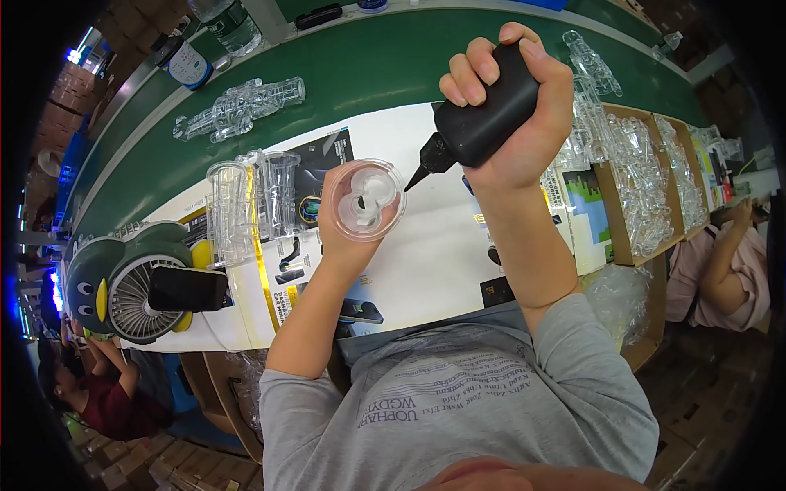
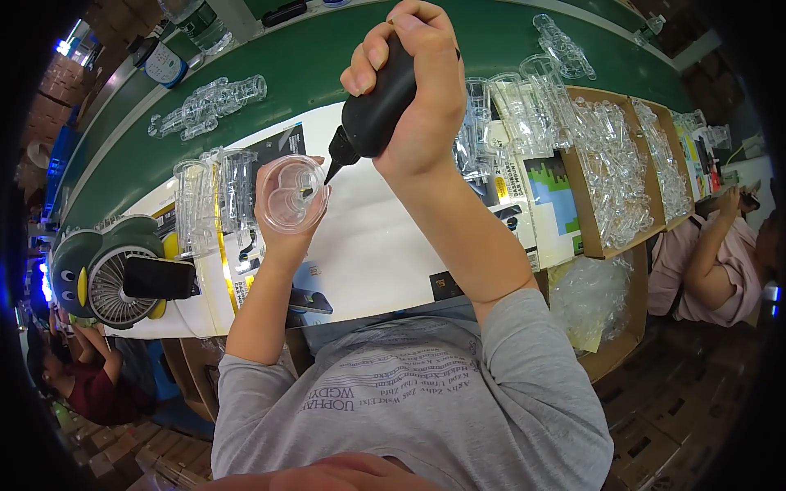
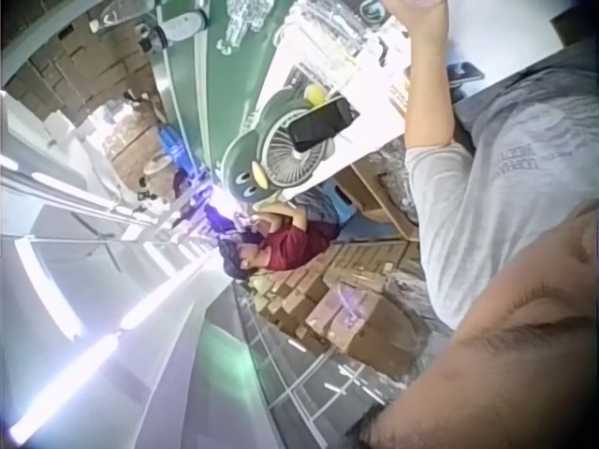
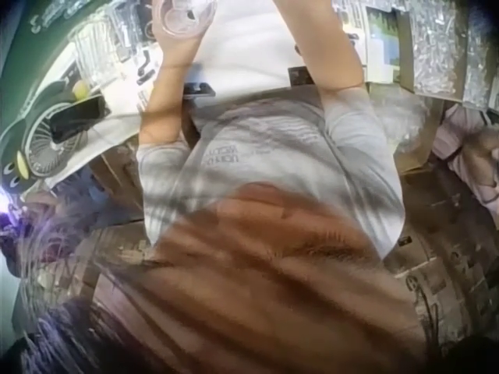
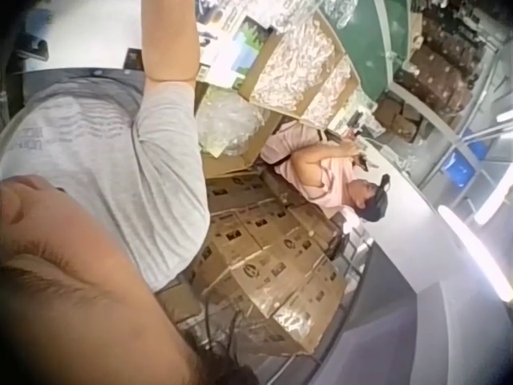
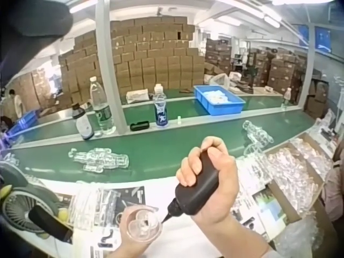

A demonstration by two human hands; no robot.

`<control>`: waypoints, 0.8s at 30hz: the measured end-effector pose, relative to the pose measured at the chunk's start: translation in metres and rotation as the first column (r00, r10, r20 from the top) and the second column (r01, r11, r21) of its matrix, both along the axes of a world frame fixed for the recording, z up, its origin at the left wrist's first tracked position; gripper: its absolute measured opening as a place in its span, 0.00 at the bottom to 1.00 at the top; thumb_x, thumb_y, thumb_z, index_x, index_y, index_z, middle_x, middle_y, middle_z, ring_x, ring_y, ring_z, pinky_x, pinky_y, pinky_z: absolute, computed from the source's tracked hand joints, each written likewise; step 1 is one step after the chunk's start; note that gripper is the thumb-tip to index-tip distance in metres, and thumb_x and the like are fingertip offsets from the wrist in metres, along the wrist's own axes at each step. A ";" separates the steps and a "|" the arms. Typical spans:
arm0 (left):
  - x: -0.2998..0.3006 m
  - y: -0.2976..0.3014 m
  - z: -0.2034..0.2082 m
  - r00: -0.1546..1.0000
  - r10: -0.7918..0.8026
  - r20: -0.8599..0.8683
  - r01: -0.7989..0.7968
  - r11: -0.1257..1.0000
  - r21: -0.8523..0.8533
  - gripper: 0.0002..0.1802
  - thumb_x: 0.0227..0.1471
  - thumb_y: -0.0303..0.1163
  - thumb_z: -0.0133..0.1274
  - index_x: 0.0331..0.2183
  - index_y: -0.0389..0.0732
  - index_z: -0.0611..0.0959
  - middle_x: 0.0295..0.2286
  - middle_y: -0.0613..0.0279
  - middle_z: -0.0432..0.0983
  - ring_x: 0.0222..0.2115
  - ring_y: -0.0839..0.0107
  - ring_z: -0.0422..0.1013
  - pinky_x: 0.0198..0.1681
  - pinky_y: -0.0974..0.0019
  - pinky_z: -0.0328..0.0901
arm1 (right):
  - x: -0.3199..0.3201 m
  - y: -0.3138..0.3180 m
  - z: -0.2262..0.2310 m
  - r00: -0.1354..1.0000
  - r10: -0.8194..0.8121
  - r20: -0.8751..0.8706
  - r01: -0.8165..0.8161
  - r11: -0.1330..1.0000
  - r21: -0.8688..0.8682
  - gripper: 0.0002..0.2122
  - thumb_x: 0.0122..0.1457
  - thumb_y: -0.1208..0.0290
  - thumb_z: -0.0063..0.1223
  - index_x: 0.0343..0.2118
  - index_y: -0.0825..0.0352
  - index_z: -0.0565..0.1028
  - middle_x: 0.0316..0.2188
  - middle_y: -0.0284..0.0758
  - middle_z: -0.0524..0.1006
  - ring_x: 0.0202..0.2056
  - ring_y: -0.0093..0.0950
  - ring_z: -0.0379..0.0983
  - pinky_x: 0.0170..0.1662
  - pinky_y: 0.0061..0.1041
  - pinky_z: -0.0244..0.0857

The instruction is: Applying a liquid from a squeeze bottle to clear plastic parts and assembling them on a production line.

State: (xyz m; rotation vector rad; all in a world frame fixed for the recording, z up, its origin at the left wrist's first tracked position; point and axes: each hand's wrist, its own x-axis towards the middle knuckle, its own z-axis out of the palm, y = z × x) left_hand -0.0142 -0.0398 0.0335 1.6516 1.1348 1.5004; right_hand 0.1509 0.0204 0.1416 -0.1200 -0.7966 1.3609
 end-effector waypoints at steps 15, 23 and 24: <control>-0.003 0.001 0.014 0.988 -0.012 -0.153 0.024 0.997 0.078 0.29 0.34 0.23 0.63 0.42 0.37 0.71 0.38 0.60 0.68 0.38 0.71 0.67 0.43 0.69 0.63 | 0.001 -0.007 0.005 0.998 -0.051 0.026 0.042 0.965 0.257 0.10 0.54 0.65 0.37 0.35 0.64 0.62 0.22 0.33 0.62 0.21 0.22 0.57 0.28 0.22 0.54; -0.006 -0.001 0.013 0.994 -0.029 0.108 0.033 0.998 -0.044 0.33 0.30 0.24 0.67 0.41 0.38 0.68 0.40 0.59 0.70 0.40 0.69 0.70 0.44 0.68 0.64 | 0.002 -0.008 0.007 0.998 -0.056 0.041 0.041 0.948 0.315 0.10 0.53 0.65 0.36 0.35 0.64 0.62 0.22 0.34 0.62 0.21 0.22 0.57 0.28 0.23 0.54; -0.008 -0.002 0.014 0.994 -0.027 0.106 0.032 0.999 -0.043 0.33 0.30 0.24 0.67 0.41 0.38 0.68 0.40 0.59 0.70 0.40 0.69 0.70 0.44 0.68 0.64 | 0.002 -0.008 0.008 0.998 -0.054 0.035 0.041 0.951 0.307 0.10 0.53 0.65 0.36 0.35 0.64 0.62 0.22 0.34 0.62 0.21 0.22 0.57 0.28 0.23 0.54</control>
